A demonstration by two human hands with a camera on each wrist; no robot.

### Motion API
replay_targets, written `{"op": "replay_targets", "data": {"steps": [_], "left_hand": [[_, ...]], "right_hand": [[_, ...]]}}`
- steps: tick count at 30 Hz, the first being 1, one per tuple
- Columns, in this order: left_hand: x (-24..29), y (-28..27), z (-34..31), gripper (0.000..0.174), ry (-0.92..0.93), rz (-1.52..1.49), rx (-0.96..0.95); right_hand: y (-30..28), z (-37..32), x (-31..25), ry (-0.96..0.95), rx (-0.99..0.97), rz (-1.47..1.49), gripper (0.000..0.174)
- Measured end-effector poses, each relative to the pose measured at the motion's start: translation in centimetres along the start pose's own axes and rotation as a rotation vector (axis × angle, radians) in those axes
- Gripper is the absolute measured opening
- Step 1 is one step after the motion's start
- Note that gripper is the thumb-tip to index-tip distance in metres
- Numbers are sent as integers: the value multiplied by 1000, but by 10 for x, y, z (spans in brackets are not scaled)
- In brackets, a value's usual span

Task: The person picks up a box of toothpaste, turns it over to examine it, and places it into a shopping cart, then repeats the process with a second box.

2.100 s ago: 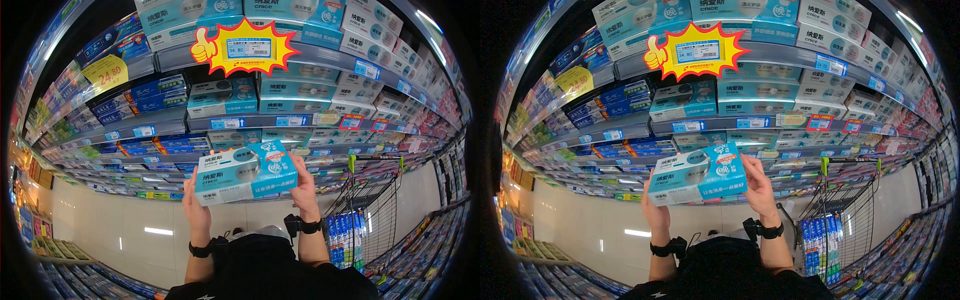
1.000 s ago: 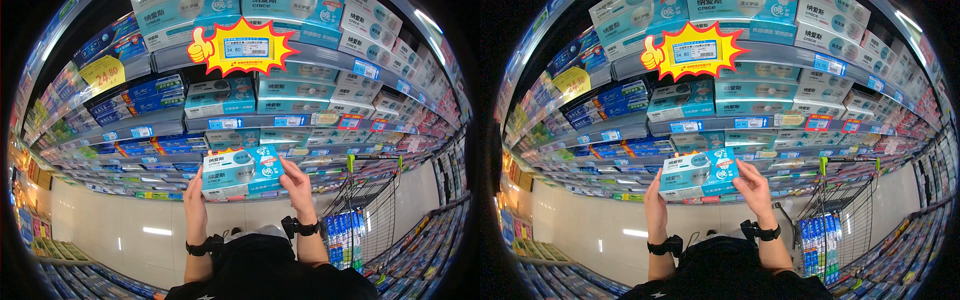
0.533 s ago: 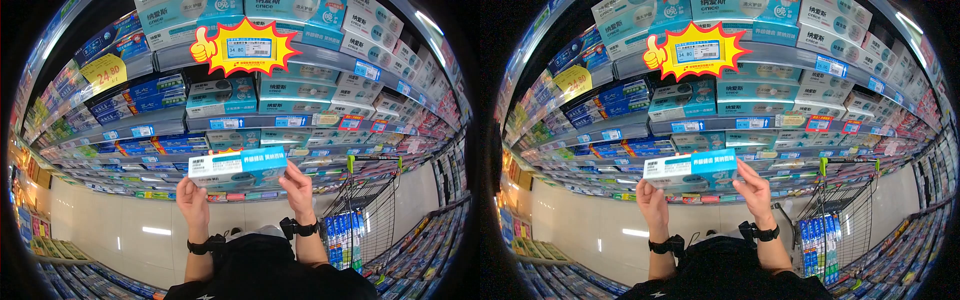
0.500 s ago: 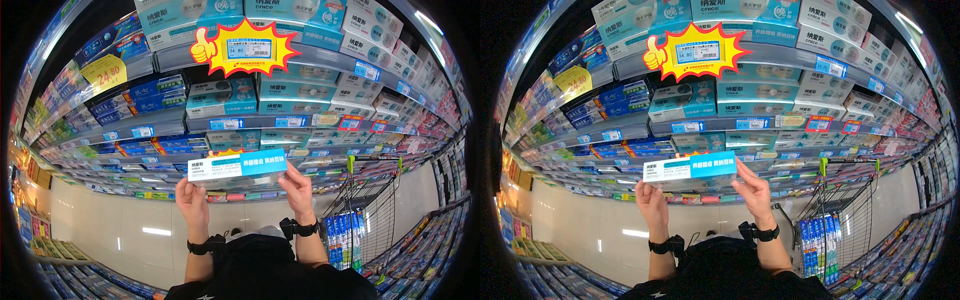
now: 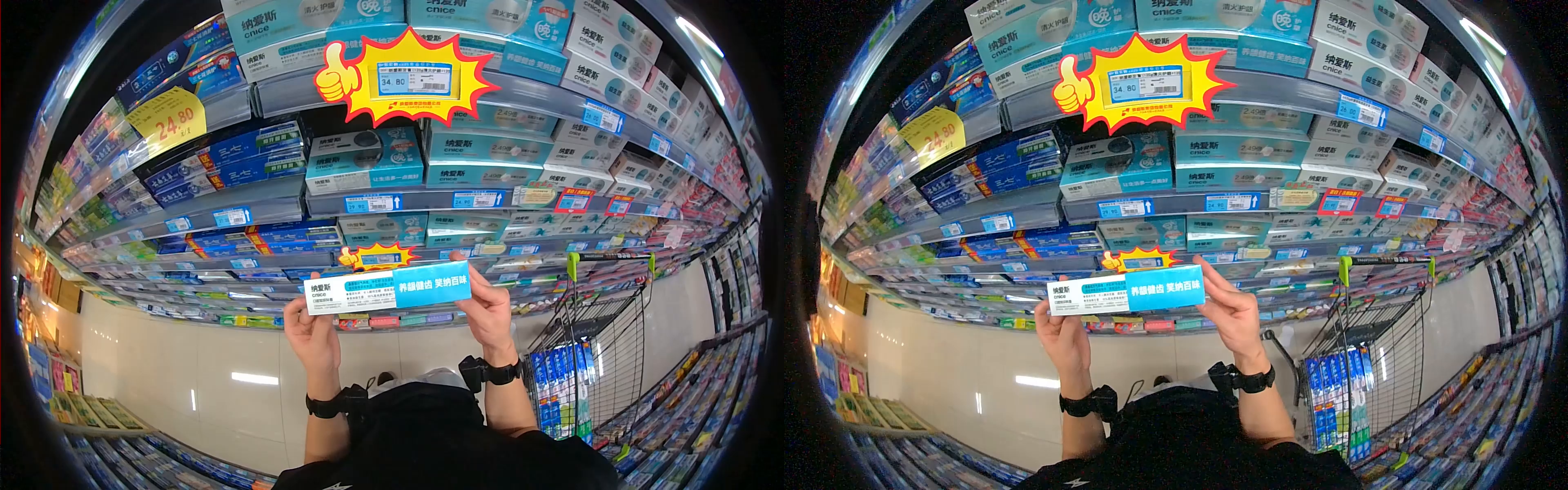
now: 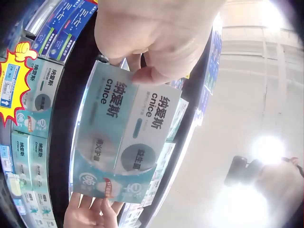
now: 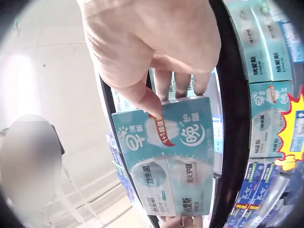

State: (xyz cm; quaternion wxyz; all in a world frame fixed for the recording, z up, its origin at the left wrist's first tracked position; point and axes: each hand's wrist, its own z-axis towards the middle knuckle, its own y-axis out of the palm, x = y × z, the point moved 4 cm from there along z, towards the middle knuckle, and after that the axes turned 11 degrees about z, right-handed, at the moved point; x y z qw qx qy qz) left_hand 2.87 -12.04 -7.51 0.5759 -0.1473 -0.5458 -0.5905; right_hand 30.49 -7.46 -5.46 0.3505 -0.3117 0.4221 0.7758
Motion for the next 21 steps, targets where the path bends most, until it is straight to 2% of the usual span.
{"op": "replay_targets", "data": {"steps": [7, 10, 15, 17, 18, 19, 21], "left_hand": [[0, -8, 4, 43, -26, -22, -64], [-7, -15, 5, 42, -74, 24, -103], [-27, -23, 13, 41, -189, 57, -148], [-39, -24, 16, 40, -244, 52, -188], [-46, -22, 17, 40, -285, 54, -207], [-54, -16, 19, 40, -310, 43, -240], [-70, 2, 17, 35, -384, 184, -273]], "right_hand": [[-6, 2, 11, 42, 60, 67, 51], [-8, 1, 13, 72, 160, 78, 44], [-15, -5, 14, 99, 215, -30, 41], [-27, -19, 21, 162, 197, 55, 42], [-31, -24, 20, 171, 204, -34, 43], [-33, -29, 16, 159, 242, -48, 43], [-40, -45, 10, 279, 387, 42, 44]]}}
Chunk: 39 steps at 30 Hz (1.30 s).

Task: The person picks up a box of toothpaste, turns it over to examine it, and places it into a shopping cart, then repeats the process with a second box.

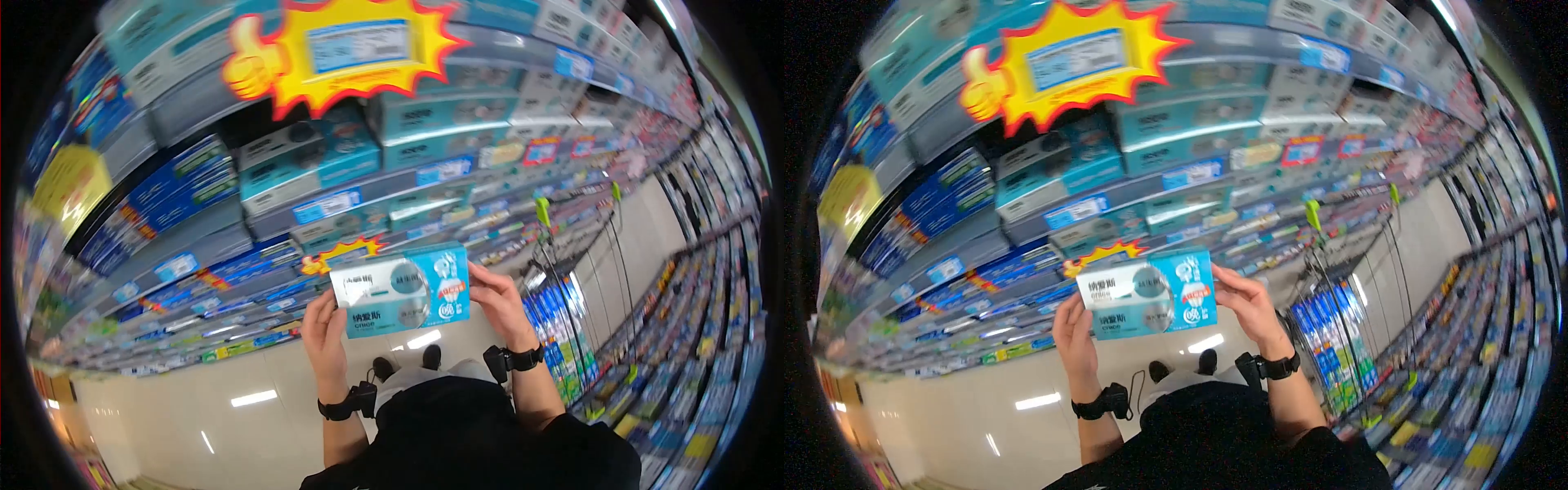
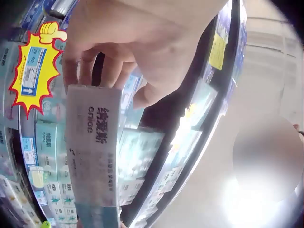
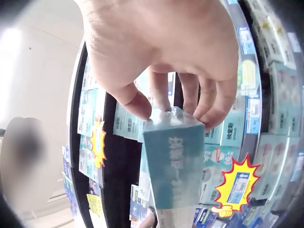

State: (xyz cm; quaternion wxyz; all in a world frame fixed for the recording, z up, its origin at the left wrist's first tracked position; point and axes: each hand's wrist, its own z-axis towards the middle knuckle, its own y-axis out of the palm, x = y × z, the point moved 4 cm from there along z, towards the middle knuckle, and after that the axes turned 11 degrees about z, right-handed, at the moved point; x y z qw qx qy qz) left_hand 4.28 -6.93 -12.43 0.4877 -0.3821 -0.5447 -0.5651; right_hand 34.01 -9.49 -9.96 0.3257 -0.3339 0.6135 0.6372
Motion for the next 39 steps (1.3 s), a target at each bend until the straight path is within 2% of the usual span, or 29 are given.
{"op": "replay_targets", "data": {"steps": [1, 3, 6, 9, 12, 13, 15, 18, 19, 20, 22, 24, 25, 27, 30, 32, 34, 36, 38, 39], "left_hand": [[-7, 11, 3, 35, -22, -8, -44], [-21, 37, 11, 34, -116, 193, -156], [-44, 84, 10, 35, -212, 212, -268], [-69, 137, -1, 35, -195, 332, -346], [-98, 200, -16, 37, -285, 356, -432], [-98, 228, -25, 39, -365, 438, -440], [-119, 288, -43, 40, -363, 474, -501], [-152, 391, -78, 44, -404, 514, -574], [-163, 427, -95, 44, -385, 467, -626], [-171, 453, -114, 45, -380, 438, -672], [-187, 526, -151, 46, -490, 392, -820], [-212, 591, -182, 45, -585, 378, -926], [-227, 619, -193, 45, -600, 393, -939], [-259, 669, -215, 46, -589, 483, -1065], [-323, 724, -241, 48, -619, 667, -1183], [-362, 754, -263, 48, -676, 716, -1214], [-401, 779, -284, 48, -741, 769, -1236], [-437, 800, -305, 46, -613, 836, -1378], [-501, 805, -317, 45, -527, 787, -1478], [-508, 815, -325, 46, -455, 948, -1531]], "right_hand": [[-12, -6, -1, 41, 61, -29, 43], [-32, -20, -13, 22, 187, -71, 42], [-72, -42, -34, -17, 385, -167, 41], [-111, -68, -56, 28, 524, -357, 42], [-158, -99, -83, 108, 564, -520, 46], [-180, -111, -89, 99, 604, -494, 46], [-229, -132, -112, 94, 553, -889, 50], [-325, -184, -142, 39, 693, -718, 52], [-351, -206, -160, -1, 684, -609, 47], [-383, -231, -173, 143, 779, -612, 50], [-450, -278, -189, 94, 878, -379, 55], [-506, -317, -200, 17, 916, -141, 64], [-527, -334, -203, 63, 943, -89, 68], [-569, -359, -195, 96, 1009, -64, 66], [-613, -396, -179, 153, 1066, -2, 65], [-645, -418, -155, 75, 1133, 129, 66], [-677, -441, -120, 80, 1173, 219, 63], [-709, -459, -83, -20, 1222, 450, 71], [-724, -467, -73, 36, 1246, 563, 72], [-736, -473, -66, 9, 1290, 561, 72]]}}
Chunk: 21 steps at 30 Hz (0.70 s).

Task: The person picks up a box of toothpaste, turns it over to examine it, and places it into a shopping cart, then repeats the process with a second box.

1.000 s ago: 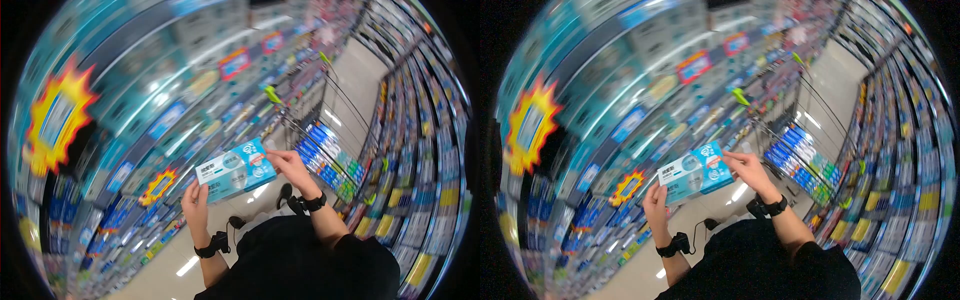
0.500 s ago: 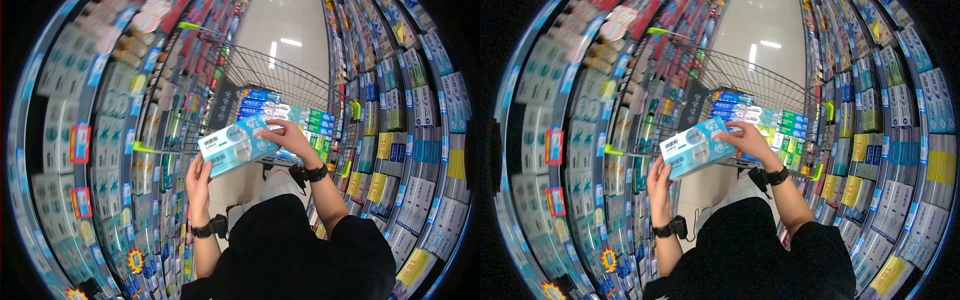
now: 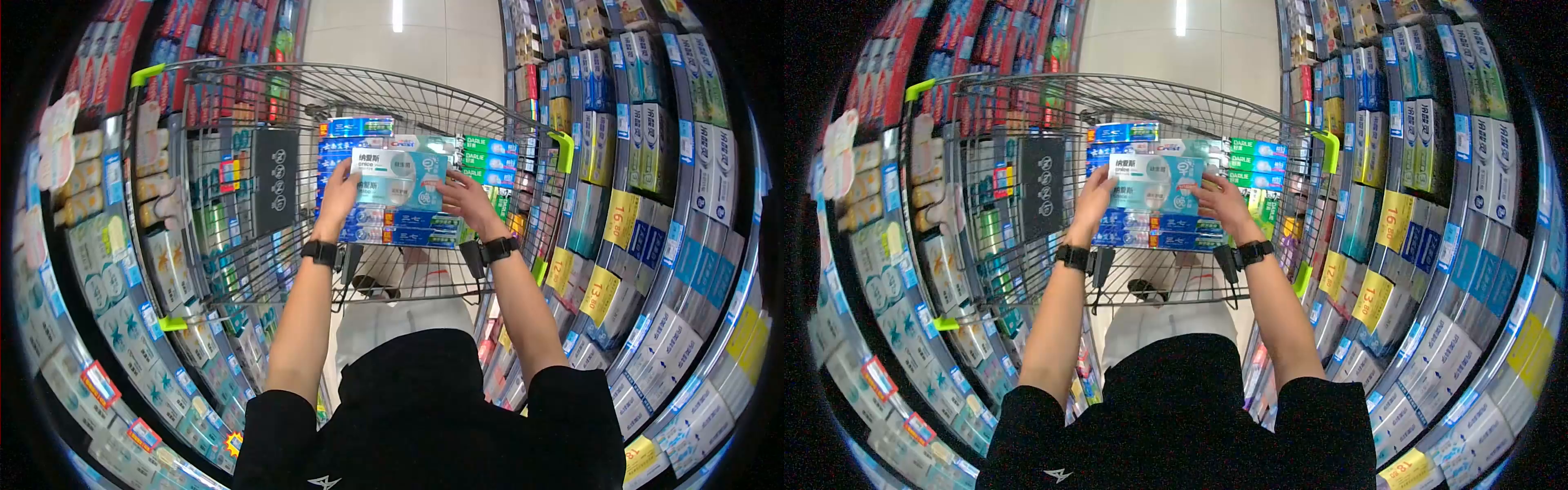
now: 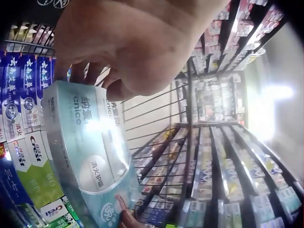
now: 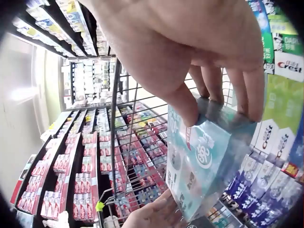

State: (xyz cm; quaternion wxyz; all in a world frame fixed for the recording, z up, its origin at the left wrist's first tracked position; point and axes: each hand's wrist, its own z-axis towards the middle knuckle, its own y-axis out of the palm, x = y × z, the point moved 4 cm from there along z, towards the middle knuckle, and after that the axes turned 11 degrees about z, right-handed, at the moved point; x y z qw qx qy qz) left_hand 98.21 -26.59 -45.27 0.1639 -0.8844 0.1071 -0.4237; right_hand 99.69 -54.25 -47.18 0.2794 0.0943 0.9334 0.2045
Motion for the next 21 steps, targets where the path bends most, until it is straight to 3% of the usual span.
{"op": "replay_targets", "data": {"steps": [5, 7, 12, 15, 20, 21], "left_hand": [[-57, 50, 71, 54, -128, -124, -165], [-63, 69, 72, 57, -314, -249, -241], [-104, 110, 73, 58, -442, -190, -250], [-165, 128, 86, 64, -379, -153, -340], [-159, 136, 81, 51, -288, -49, -352], [-159, 136, 83, 47, -163, 217, -313]], "right_hand": [[-43, 50, 1, -7, 184, -74, 69], [-67, 68, 19, 14, 218, -53, 68], [-93, 93, 55, 41, 234, -103, 66], [-111, 104, 81, 33, 239, -125, 63], [-123, 109, 106, -25, 134, -85, 63], [-122, 106, 106, 10, 198, -131, 65]]}}
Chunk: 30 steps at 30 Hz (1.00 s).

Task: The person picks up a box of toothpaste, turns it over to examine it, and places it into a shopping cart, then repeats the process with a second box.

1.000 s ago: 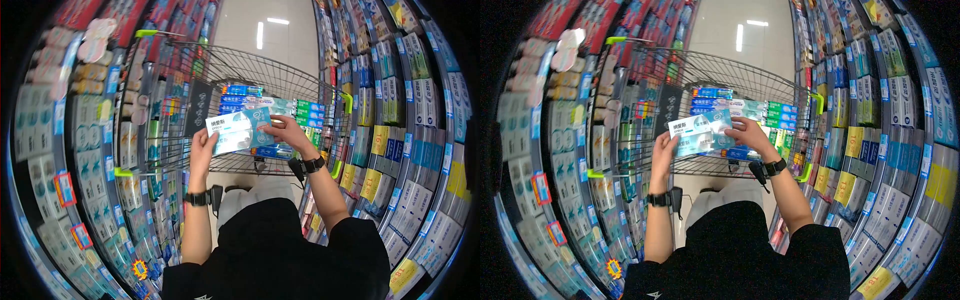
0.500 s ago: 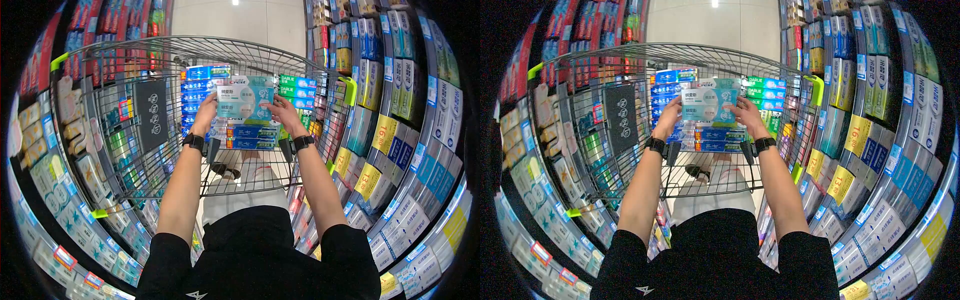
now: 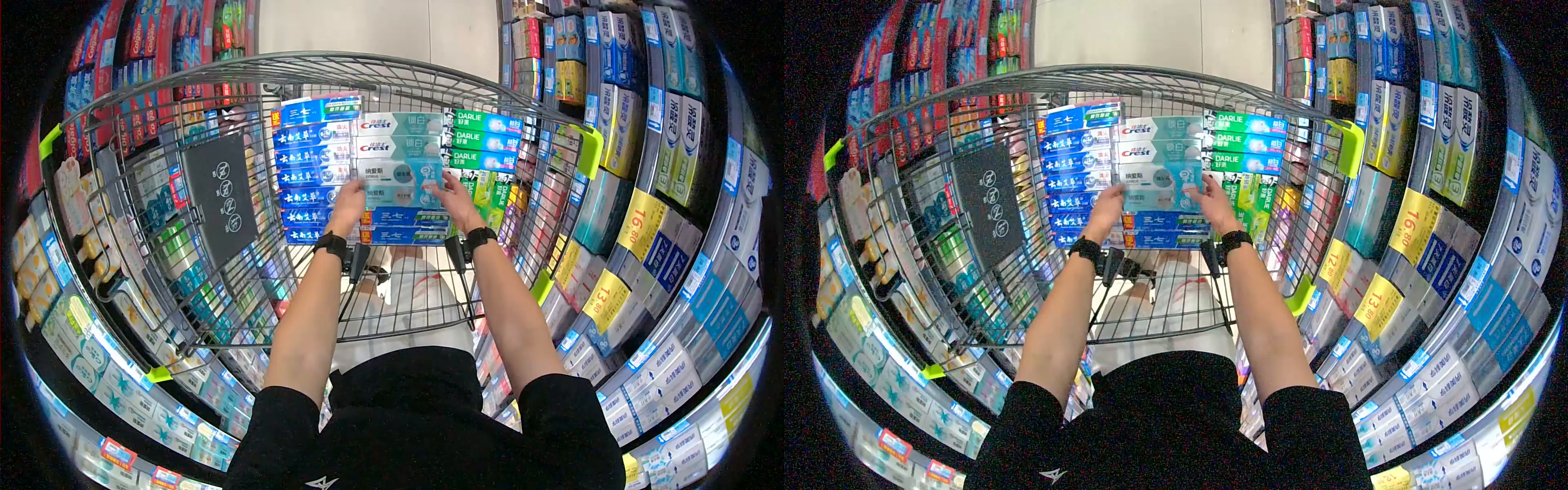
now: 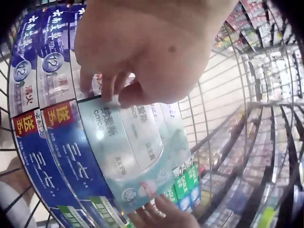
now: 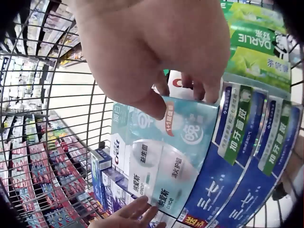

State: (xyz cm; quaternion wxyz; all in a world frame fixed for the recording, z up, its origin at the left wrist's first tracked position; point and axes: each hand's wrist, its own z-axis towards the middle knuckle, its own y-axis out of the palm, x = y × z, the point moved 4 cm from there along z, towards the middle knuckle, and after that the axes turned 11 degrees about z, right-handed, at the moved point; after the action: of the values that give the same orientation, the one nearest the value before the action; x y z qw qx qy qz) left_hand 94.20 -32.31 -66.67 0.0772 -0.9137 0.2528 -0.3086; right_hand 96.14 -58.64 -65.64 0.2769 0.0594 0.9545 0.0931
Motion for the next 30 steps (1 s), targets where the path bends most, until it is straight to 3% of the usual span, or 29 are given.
{"op": "replay_targets", "data": {"steps": [1, 2, 4, 5, 6, 8, 9, 11, 12, 14, 16, 20, 25, 30], "left_hand": [[2, 1, 1, 44, 77, 274, 72], [1, 9, 1, 44, 78, 271, 72], [3, 16, -1, 42, 89, 375, 254], [5, 17, -2, 42, 109, 429, 266], [15, 13, -6, 42, 109, 427, 269], [41, 2, -23, 44, -41, 362, 54], [51, -5, -32, 44, -45, 357, 63], [68, -21, -44, 44, -125, 378, -17], [69, -33, -52, 44, -122, 375, 4], [84, -64, -78, 40, 239, 355, 269], [114, -107, -125, 37, 292, 344, 317], [121, -180, -220, 36, 328, 320, 426], [78, -221, -345, 35, 290, 187, 609], [-16, -187, -439, 37, 207, 11, 640]], "right_hand": [[1, -3, -2, 33, 64, -50, 66], [-3, 3, 9, 33, 65, -52, 66], [-10, 20, 27, -149, 121, -381, 67], [-11, 21, 28, -144, 146, -596, 71], [-11, 22, 28, -146, 144, -598, 71], [-9, 20, 25, -230, 50, -314, 77], [-9, 16, 23, -233, 40, -318, 77], [-21, 9, 12, -67, 264, -183, 80], [-20, 1, 1, -13, 257, -87, 78], [-34, 1, -3, -28, 248, -182, 75], [-38, -7, -15, -37, 255, -124, 72], [-1, -49, -68, -117, 310, 27, 58], [66, -87, -103, -209, 165, 81, 56], [166, -130, -91, -244, -62, -79, 50]]}}
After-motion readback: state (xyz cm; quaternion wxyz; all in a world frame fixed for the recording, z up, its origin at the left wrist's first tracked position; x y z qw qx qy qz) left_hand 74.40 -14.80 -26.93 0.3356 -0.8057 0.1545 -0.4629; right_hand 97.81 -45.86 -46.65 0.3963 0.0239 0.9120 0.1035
